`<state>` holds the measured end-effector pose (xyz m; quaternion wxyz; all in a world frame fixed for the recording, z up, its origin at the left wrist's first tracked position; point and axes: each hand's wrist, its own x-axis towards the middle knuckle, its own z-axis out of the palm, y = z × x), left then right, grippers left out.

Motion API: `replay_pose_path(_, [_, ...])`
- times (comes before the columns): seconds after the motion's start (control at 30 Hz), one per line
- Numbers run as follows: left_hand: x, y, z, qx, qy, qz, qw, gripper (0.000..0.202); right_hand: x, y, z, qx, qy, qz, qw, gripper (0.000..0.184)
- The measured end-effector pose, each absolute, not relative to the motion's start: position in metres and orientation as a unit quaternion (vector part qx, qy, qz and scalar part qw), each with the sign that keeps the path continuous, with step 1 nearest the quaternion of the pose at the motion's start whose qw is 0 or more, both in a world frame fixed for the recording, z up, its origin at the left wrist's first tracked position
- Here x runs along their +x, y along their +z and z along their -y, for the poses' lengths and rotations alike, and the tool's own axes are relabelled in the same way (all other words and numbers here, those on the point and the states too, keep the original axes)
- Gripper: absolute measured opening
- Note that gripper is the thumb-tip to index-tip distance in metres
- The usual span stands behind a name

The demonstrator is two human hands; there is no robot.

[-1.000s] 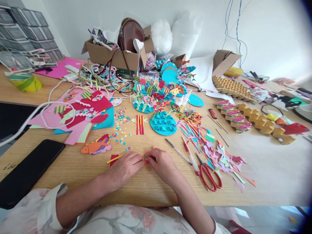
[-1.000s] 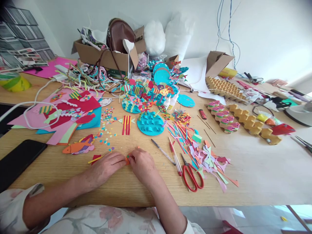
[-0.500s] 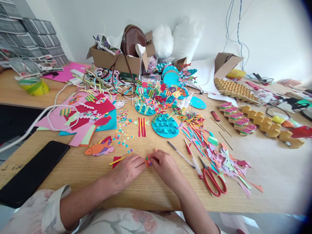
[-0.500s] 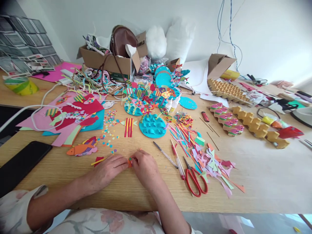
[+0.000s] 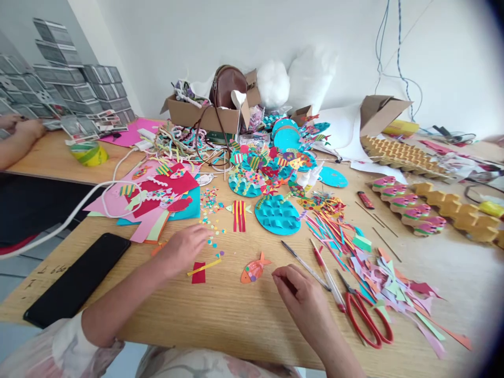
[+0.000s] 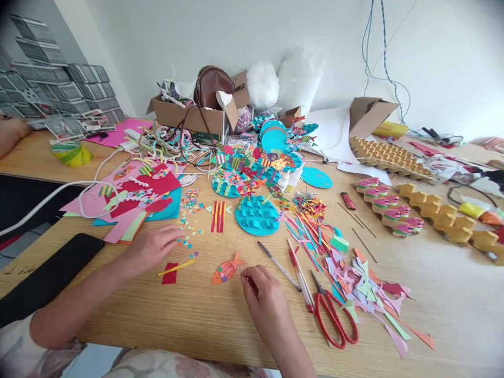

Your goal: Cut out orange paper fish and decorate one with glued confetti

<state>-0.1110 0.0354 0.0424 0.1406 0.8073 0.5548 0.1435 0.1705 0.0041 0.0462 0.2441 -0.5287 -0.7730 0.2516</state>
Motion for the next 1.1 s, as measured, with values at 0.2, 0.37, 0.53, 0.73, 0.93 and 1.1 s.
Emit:
replay_pose_path(0.2, [-0.130, 0.038, -0.060, 0.784, 0.117, -0.592, 0.143, 0.019, 0.175, 0.039, -0.001, -0.528, 0.251, 0.777, 0.232, 0.019])
replay_pose_path(0.37, [-0.130, 0.049, -0.074, 0.773, 0.097, -0.610, 0.144, 0.017, 0.177, 0.038, 0.001, -0.534, 0.257, 0.774, 0.223, 0.020])
replay_pose_path(0.53, [-0.130, 0.047, -0.087, 0.771, 0.057, -0.613, 0.163, 0.016, 0.177, 0.038, 0.001, -0.530, 0.261, 0.776, 0.219, 0.022])
replay_pose_path(0.73, [-0.128, 0.037, -0.090, 0.772, 0.040, -0.613, 0.164, 0.008, 0.175, 0.039, 0.001, -0.525, 0.262, 0.778, 0.223, 0.021])
replay_pose_path(0.93, [-0.125, 0.033, -0.090, 0.780, 0.051, -0.600, 0.170, 0.012, 0.174, 0.040, -0.003, -0.516, 0.274, 0.781, 0.220, 0.021])
replay_pose_path(1.1, [-0.123, 0.037, -0.089, 0.769, 0.086, -0.601, 0.201, 0.012, 0.174, 0.039, -0.003, -0.518, 0.276, 0.781, 0.211, 0.020])
